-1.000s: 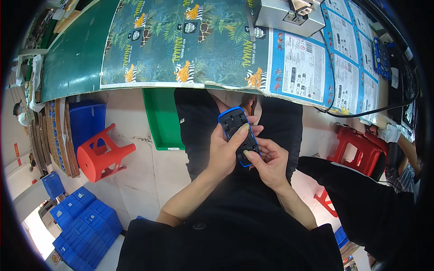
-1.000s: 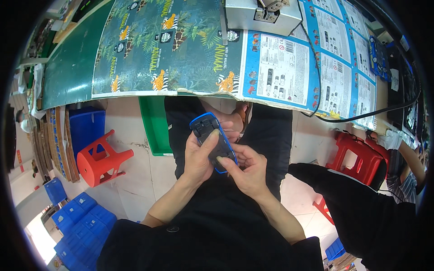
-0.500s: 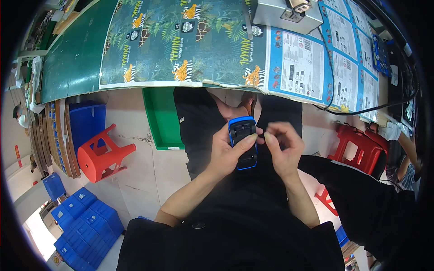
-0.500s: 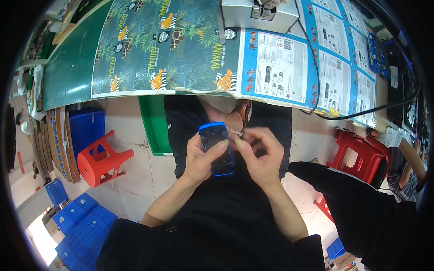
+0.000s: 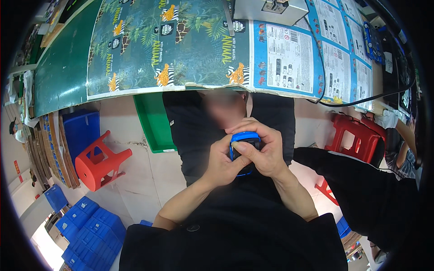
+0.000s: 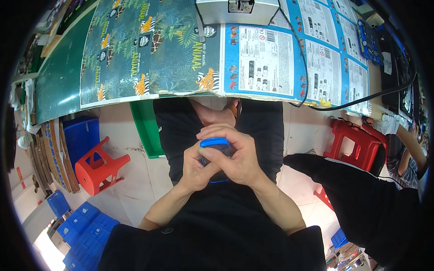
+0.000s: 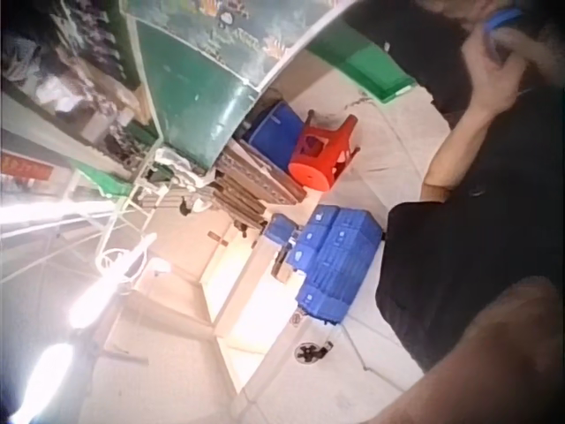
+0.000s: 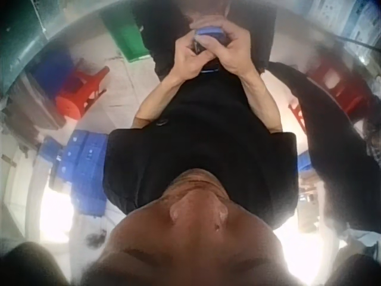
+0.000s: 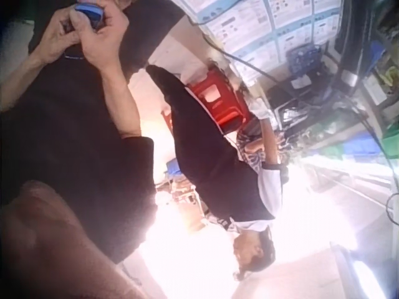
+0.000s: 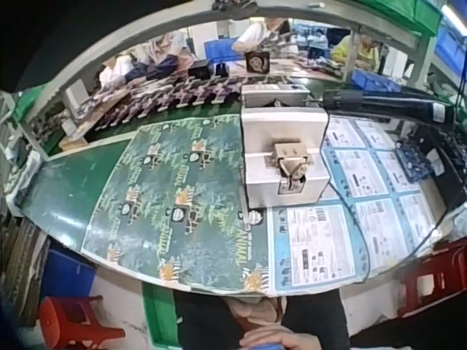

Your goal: Assembling toy car components using an electric screwdriver on an assembly line.

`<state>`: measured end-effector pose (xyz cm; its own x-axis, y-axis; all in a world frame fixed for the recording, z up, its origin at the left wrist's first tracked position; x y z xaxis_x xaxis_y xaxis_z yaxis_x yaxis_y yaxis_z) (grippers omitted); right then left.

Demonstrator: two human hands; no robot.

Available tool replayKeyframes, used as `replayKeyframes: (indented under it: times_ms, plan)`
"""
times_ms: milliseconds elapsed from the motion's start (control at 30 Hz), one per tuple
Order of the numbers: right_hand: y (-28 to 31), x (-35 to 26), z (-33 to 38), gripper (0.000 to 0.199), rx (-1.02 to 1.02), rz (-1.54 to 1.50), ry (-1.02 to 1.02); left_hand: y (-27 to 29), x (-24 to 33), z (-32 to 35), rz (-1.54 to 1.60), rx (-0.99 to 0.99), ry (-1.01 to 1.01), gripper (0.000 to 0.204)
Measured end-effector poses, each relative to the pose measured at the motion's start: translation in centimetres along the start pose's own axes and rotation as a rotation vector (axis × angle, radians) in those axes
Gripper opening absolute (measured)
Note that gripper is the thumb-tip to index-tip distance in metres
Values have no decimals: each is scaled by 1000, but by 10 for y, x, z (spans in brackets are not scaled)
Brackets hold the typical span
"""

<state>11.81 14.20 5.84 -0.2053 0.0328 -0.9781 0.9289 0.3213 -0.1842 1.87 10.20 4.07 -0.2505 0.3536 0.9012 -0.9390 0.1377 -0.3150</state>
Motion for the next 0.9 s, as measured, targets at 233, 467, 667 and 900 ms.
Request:
replayKeyframes:
  times_ms: [233, 467, 667, 900]
  plan:
    - [0, 3, 3, 22, -4, -30, -40, 4, -7, -1, -46, 15, -3, 35]
    - [-1, 5, 8, 18, 43, -110, -40, 3, -9, 2, -39, 27, 9, 36]
    - [3, 5, 18, 21, 53, -96, 3, -2, -18, 6, -28, -6, 16, 32]
    - [9, 33, 28, 23, 115, -110, -184, -2, -36, 4, -22, 31, 127, 30]
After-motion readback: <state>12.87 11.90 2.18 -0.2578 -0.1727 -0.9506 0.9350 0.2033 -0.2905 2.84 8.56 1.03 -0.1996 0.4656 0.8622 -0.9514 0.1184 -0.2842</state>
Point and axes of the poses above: each hand's wrist, its own z-axis away from the middle knuckle, its own y-axis out of the back of the hand, x = y × z, the point moved 8 cm from there along -z, towards the middle knuckle, and after that the axes turned 8 degrees about y, right-handed, at the moved point
